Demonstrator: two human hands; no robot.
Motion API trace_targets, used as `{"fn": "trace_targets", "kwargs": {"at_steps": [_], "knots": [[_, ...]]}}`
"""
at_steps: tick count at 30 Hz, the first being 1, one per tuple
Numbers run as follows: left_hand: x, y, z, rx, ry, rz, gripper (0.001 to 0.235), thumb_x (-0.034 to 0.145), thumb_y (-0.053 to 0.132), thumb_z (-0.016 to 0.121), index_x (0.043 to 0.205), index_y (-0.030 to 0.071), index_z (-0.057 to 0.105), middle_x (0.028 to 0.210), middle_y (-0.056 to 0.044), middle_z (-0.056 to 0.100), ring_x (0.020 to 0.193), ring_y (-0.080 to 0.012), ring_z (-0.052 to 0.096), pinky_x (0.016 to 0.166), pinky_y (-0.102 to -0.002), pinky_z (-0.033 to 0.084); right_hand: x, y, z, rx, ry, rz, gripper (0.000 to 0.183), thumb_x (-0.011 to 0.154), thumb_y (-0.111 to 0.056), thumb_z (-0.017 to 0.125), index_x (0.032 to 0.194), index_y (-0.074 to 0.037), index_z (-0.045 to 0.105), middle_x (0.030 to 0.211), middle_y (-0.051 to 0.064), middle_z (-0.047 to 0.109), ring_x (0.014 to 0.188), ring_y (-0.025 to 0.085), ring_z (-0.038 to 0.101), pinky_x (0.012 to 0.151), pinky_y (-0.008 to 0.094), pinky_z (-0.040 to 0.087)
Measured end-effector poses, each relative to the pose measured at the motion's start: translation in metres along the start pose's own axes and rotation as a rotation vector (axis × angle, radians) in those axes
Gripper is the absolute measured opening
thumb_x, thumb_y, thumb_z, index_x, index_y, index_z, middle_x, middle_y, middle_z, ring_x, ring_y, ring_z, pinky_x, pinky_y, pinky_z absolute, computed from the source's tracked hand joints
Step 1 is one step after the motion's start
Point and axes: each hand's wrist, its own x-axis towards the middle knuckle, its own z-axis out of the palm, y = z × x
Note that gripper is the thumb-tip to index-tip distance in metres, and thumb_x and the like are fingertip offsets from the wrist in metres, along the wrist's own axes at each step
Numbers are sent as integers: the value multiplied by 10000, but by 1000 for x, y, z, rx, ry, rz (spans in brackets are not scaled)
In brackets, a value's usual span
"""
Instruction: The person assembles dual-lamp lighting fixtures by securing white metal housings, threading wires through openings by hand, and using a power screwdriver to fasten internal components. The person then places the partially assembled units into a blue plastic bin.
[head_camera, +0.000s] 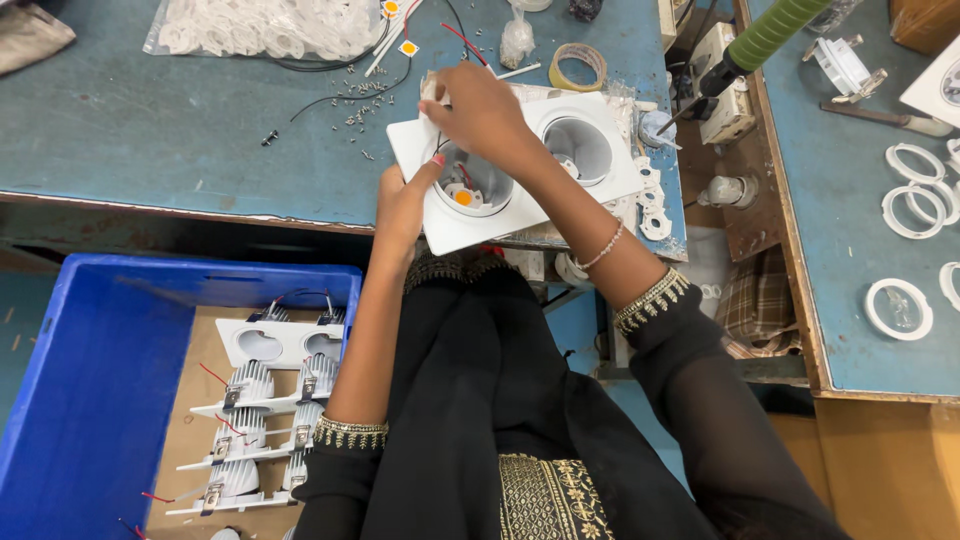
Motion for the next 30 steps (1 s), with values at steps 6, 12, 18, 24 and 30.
{"fn": "trace_targets", "kwargs": {"at_steps": [6,12,18,24,30], "knots": [[2,2,4,-35,34,51,372,901,193,668,1178,-55,673,1027,-87,742,879,-130,697,793,-276,538,-20,-8,-6,-258,304,-175,318,787,-248,822,970,-34,674,929,199,695,854,338,675,730,419,538],[2,12,7,112,149,56,338,876,201,692,1104,-48,708,969,-96,748,835,-141,690,754,-300,536,-26,-30,-16,236,-107,152,318,863,-93,697,1171,-71,622,756,106,686,644,161,660,625,334,507],[-1,18,9,196,187,98,360,838,191,708,1114,-41,699,984,-105,763,843,-157,716,774,-294,553,-23,-19,-7,618,101,-175,372,973,3,643,1325,-69,544,956,69,761,764,123,646,674,288,543],[5,10,4,70,68,76,394,865,181,675,1179,-58,665,1047,-118,744,909,-163,705,826,-286,545,-31,-1,-45,958,247,-67,503,1100,-134,625,1484,-70,306,908,104,737,710,133,654,620,277,559],[16,1,-6,8,-68,49,503,877,171,631,1310,-66,537,1143,-131,679,1000,-179,665,887,-295,529,-65,12,-92,815,-54,92,392,1049,-151,657,1325,-19,412,753,70,671,549,73,499,469,220,388]]}}
